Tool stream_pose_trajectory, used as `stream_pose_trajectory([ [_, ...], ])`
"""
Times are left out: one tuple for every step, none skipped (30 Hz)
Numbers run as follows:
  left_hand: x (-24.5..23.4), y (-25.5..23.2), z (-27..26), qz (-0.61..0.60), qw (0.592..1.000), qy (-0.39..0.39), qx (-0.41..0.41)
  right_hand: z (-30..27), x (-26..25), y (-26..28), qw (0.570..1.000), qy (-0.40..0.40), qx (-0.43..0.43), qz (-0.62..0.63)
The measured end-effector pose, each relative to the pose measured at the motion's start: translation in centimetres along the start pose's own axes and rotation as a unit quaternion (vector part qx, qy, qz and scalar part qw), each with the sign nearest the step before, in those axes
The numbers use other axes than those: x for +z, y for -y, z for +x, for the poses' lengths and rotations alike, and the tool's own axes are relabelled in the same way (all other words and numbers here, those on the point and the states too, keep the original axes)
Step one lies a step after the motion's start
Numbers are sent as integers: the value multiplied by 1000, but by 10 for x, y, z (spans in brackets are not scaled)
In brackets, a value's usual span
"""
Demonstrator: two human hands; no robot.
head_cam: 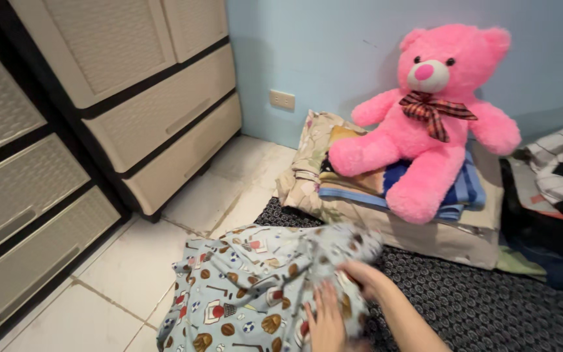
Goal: The person retrieves clothes from plastic drawers, places them inside a wardrobe, and then folds a patterned sheet on the floor before stacking it with other items and a teddy bear.
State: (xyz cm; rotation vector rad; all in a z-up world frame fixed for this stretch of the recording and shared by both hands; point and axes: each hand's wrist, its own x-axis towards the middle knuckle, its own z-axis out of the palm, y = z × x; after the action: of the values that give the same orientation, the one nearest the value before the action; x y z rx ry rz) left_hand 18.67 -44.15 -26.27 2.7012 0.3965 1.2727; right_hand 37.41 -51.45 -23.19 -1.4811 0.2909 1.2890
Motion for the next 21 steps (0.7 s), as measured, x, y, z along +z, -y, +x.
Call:
stream_pose_trajectory([
  [-7,-13,15,-11,999,-11,-31,-15,14,13,998,11,-59,-2],
  [-16,-10,34,-95,972,144,-159,-32,28,25,993,22,-118,-5],
  [-26,7,56,-170,898,292,-283,-52,35,37,981,39,-191,26],
  [-32,15,79,-194,879,297,-318,-72,35,42,962,57,-262,57],
  [-36,32,107,-226,886,261,-308,-85,39,43,961,59,-263,56],
  [-39,50,136,-265,890,227,-293,-93,35,44,943,-58,-329,-15],
  [-42,68,172,-313,895,188,-255,-95,27,48,901,-175,-388,-85],
  [-52,81,202,-363,893,160,-210,-90,21,50,900,-172,-391,-85],
  [-67,88,229,-400,888,147,-175,-81,15,47,874,-175,-437,-119],
  [-92,98,255,-430,860,222,-161,-73,12,44,844,-178,-482,-153],
  [-125,109,281,-456,827,297,-142,-65,11,47,843,-177,-485,-151],
  [-164,118,303,-492,808,305,-109,-61,14,58,859,-174,-468,-116],
  [-204,121,323,-526,787,312,-75,-62,18,72,872,-170,-451,-83],
  [-243,121,340,-537,769,331,-105,-68,22,86,870,-169,-455,-82],
  [-280,120,355,-546,749,349,-138,-77,30,100,856,-123,-500,-46],
  [-312,117,369,-552,750,343,-126,-89,41,114,837,-77,-541,-9],
  [-338,115,383,-556,750,339,-116,-105,52,125,837,-73,-542,-8],
  [-359,116,399,-562,757,324,-86,-124,62,134,838,42,-544,15],
  [-375,120,416,-568,761,308,-55,-146,70,144,827,155,-539,37],
  [-386,128,433,-590,752,292,-39,-169,76,156,827,156,-539,37],
  [-393,139,449,-612,741,276,-21,-194,78,166,866,197,-451,90],
])
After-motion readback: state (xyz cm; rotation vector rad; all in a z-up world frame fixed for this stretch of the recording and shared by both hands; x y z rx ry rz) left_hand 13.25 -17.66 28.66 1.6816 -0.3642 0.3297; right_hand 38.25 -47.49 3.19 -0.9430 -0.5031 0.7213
